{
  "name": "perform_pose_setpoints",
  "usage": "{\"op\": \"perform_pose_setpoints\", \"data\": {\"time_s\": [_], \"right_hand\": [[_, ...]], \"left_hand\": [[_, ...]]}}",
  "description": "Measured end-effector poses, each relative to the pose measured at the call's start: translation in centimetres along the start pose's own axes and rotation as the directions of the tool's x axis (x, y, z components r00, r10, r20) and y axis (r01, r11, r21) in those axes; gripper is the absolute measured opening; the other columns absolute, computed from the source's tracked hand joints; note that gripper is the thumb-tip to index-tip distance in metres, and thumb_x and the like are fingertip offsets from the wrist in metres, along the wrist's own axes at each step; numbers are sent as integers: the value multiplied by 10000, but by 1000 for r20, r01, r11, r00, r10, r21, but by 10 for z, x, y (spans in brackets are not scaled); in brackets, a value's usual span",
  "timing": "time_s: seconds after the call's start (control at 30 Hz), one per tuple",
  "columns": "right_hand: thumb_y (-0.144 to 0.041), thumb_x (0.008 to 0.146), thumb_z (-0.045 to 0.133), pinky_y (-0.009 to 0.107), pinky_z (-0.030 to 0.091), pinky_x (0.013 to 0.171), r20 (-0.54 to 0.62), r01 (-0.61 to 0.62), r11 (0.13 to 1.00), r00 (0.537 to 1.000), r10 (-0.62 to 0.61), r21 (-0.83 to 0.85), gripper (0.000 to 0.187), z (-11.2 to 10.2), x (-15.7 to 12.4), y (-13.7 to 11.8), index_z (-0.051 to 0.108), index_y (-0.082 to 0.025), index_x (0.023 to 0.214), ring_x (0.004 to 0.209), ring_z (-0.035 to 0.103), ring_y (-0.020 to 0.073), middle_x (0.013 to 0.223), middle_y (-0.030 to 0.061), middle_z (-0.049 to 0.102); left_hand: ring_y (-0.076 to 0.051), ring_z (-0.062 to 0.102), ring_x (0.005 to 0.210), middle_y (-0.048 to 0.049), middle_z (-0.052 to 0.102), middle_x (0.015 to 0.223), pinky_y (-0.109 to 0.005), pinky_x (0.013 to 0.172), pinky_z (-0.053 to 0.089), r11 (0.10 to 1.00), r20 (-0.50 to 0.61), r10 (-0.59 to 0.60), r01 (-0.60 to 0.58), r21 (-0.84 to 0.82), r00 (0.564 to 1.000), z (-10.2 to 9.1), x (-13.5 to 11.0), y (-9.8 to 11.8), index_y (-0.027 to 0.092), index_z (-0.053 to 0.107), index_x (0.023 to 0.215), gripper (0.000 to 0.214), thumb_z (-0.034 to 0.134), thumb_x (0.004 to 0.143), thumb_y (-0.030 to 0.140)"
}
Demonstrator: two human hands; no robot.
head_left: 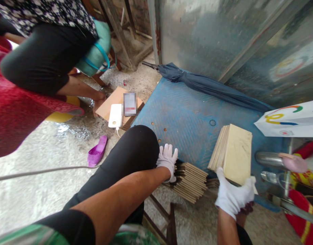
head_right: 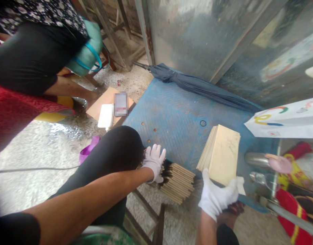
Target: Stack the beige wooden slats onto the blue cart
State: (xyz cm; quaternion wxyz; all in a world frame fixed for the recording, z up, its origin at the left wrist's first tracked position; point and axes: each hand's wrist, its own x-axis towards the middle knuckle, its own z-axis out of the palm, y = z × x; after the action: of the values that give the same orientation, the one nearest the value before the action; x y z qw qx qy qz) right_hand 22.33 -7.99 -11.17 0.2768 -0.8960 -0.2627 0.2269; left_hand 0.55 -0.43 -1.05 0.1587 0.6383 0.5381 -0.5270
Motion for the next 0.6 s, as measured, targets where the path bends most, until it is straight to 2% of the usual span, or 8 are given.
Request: {"op": "perform_pose_setpoints", "data": {"time_s": [0.17,0.4,0.6], "right_hand": [[-667,536,790,562,538,813,16,-40,999,999,40,9,737,1,-1,5,626,-163,1047,872,615,370,924,139,637],[-627,559,790,556,532,834,33,-75,995,997,73,61,720,1,-7,4,632,-137,1063,913,620,376,950,160,644],[-608,665,723,535,518,861,52,1,998,999,-4,70,551,-9,1,14,625,-178,996,929,620,349,921,124,641]], "left_hand": [[-479,-121,1473,-238,-125,1607,-687,1136,-99,1000,6,-2,2,5,1000,2,2,-1,160,8,1603,1467,806,465,629],[-486,-144,1464,-265,-137,1597,-701,1121,-102,999,-16,21,-20,28,1000,13,8,-4,151,-22,1599,1473,795,481,654],[-482,-142,1467,-260,-141,1598,-697,1128,-89,999,-7,9,-9,32,1000,9,5,-3,157,-44,1597,1492,798,475,665]]}}
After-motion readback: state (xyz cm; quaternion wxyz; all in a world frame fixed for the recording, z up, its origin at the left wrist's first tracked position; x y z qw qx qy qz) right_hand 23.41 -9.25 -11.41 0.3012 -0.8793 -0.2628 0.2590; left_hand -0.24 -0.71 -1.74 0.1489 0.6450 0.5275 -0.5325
